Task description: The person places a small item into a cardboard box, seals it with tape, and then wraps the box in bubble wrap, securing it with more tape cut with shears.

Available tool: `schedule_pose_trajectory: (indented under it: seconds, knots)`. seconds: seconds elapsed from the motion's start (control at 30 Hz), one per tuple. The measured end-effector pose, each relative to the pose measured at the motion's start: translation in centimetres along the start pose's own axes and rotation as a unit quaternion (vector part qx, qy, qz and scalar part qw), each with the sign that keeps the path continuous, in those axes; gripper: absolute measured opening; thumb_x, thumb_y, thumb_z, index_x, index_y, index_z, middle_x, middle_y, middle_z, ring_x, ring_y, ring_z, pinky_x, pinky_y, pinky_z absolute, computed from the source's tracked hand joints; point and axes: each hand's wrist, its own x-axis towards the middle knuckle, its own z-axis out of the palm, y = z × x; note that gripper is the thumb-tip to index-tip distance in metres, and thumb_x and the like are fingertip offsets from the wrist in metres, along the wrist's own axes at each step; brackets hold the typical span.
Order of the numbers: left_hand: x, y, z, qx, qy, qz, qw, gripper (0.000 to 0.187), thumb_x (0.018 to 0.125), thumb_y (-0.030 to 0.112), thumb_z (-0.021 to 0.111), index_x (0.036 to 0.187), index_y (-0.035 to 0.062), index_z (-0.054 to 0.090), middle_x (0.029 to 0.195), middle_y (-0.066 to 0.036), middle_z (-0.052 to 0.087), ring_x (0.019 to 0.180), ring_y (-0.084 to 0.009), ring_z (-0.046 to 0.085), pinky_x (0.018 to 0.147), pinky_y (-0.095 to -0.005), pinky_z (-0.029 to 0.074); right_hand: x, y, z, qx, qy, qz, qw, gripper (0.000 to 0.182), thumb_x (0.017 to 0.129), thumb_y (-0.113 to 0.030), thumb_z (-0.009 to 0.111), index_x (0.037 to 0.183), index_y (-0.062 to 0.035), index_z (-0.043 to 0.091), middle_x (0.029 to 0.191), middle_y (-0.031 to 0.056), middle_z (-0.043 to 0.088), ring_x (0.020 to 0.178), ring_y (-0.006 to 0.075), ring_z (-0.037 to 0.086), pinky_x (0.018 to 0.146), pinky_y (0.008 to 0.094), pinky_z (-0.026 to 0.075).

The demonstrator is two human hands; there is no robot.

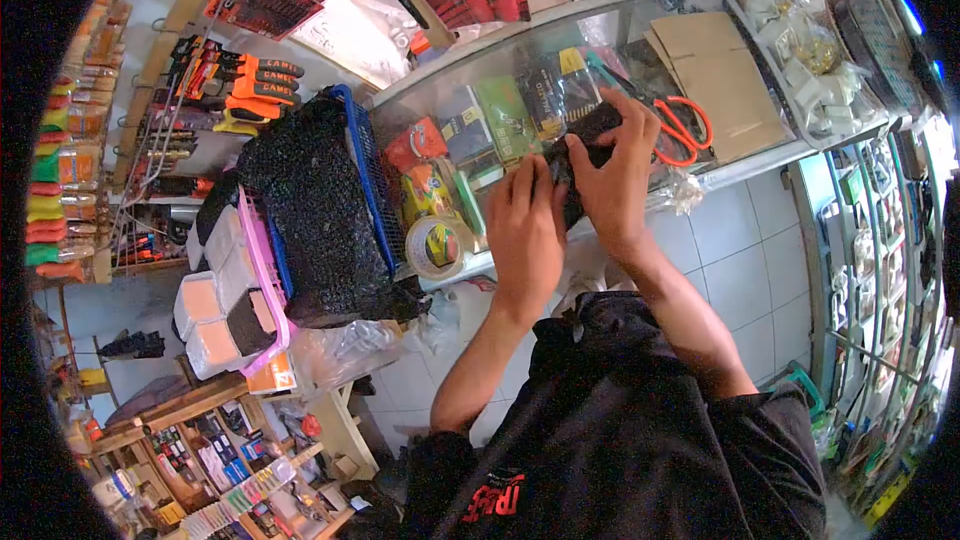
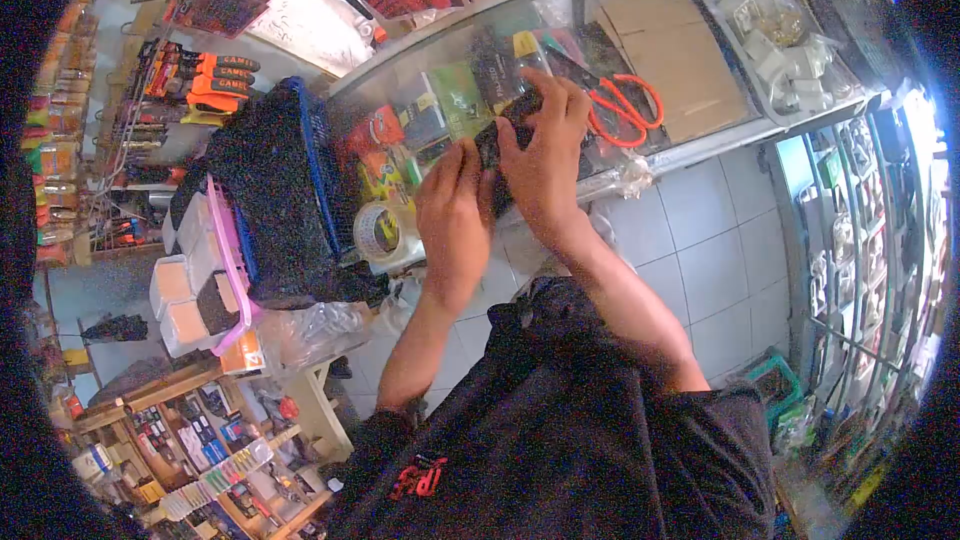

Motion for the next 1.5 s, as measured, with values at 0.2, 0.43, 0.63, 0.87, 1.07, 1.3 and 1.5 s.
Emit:
schedule_pose_trajectory:
  seconds: [0.2,0.43,0.63,0.87,1.07,1.3,1.5]
  knots:
    - [-1.5,0.4,0.9,0.045,-0.002,0.006,0.999,0.060,0.097,0.028,0.067,0.140,-0.0101,0.053,0.151,-0.025,0.048,0.135,-0.0438,0.047,0.114,-0.0538,0.037,0.4,-0.2,0.1,0.010,-0.004,-0.003,1.000,0.074,0.073,0.009,0.079,0.140,-0.0076,0.051,0.129,0.0188,0.049,0.107,0.0319,0.051,0.088,0.0354,0.049]
    - [-1.3,-0.5,2.1,-0.016,0.018,0.016,1.000,0.062,0.090,0.020,0.072,0.141,-0.0099,0.051,0.146,-0.026,0.050,0.130,-0.0444,0.049,0.114,-0.0530,0.039,0.5,-1.3,-3.3,0.177,-0.066,0.048,0.981,0.077,0.075,0.011,0.075,0.144,-0.0050,0.044,0.128,0.0130,0.051,0.091,0.0173,0.053,0.081,0.0298,0.049]
    - [-1.4,-1.4,2.4,-0.037,0.027,0.032,0.998,0.061,0.090,0.022,0.072,0.137,-0.0115,0.052,0.143,-0.027,0.051,0.127,-0.0434,0.050,0.113,-0.0522,0.042,0.6,-4.7,-7.0,0.446,-0.310,0.350,0.763,0.044,0.084,0.004,0.060,0.124,-0.0080,0.048,0.138,0.0210,0.057,0.082,0.0148,0.061,0.080,0.0296,0.050]
    - [-1.4,-1.2,2.1,-0.063,0.031,0.017,0.997,0.059,0.090,0.023,0.073,0.134,-0.0111,0.055,0.140,-0.026,0.052,0.128,-0.0435,0.051,0.113,-0.0529,0.042,1.7,-2.5,-6.2,0.479,-0.356,0.365,0.714,0.035,0.087,0.003,0.058,0.119,-0.0074,0.048,0.135,0.0209,0.060,0.083,0.0200,0.067,0.077,0.0331,0.053]
    - [-1.4,-1.0,2.0,-0.107,0.014,-0.025,0.994,0.069,0.088,0.024,0.075,0.141,-0.0096,0.046,0.141,-0.027,0.052,0.132,-0.0443,0.048,0.117,-0.0562,0.036,2.0,-2.0,-5.4,0.496,-0.341,0.401,0.691,0.033,0.086,0.001,0.057,0.116,-0.0072,0.047,0.131,0.0201,0.061,0.078,0.0223,0.067,0.073,0.0350,0.054]
    - [-1.2,-0.7,1.4,-0.159,-0.022,-0.096,0.982,0.079,0.088,0.027,0.076,0.147,-0.0089,0.039,0.140,-0.026,0.052,0.134,-0.0437,0.046,0.121,-0.0612,0.025,1.9,-0.8,-5.3,0.525,-0.341,0.405,0.667,0.025,0.095,-0.007,0.058,0.118,-0.0085,0.048,0.132,0.0207,0.061,0.081,0.0236,0.069,0.075,0.0363,0.056]
    - [-1.5,-1.0,1.8,-0.080,0.011,-0.046,0.996,0.085,0.089,0.032,0.073,0.154,-0.0066,0.034,0.135,-0.022,0.056,0.125,-0.0375,0.051,0.116,-0.0632,0.028,1.9,-1.2,-5.4,0.550,-0.292,0.453,0.637,0.031,0.095,-0.010,0.060,0.126,-0.0087,0.053,0.140,0.0271,0.056,0.080,0.0233,0.068,0.077,0.0329,0.057]
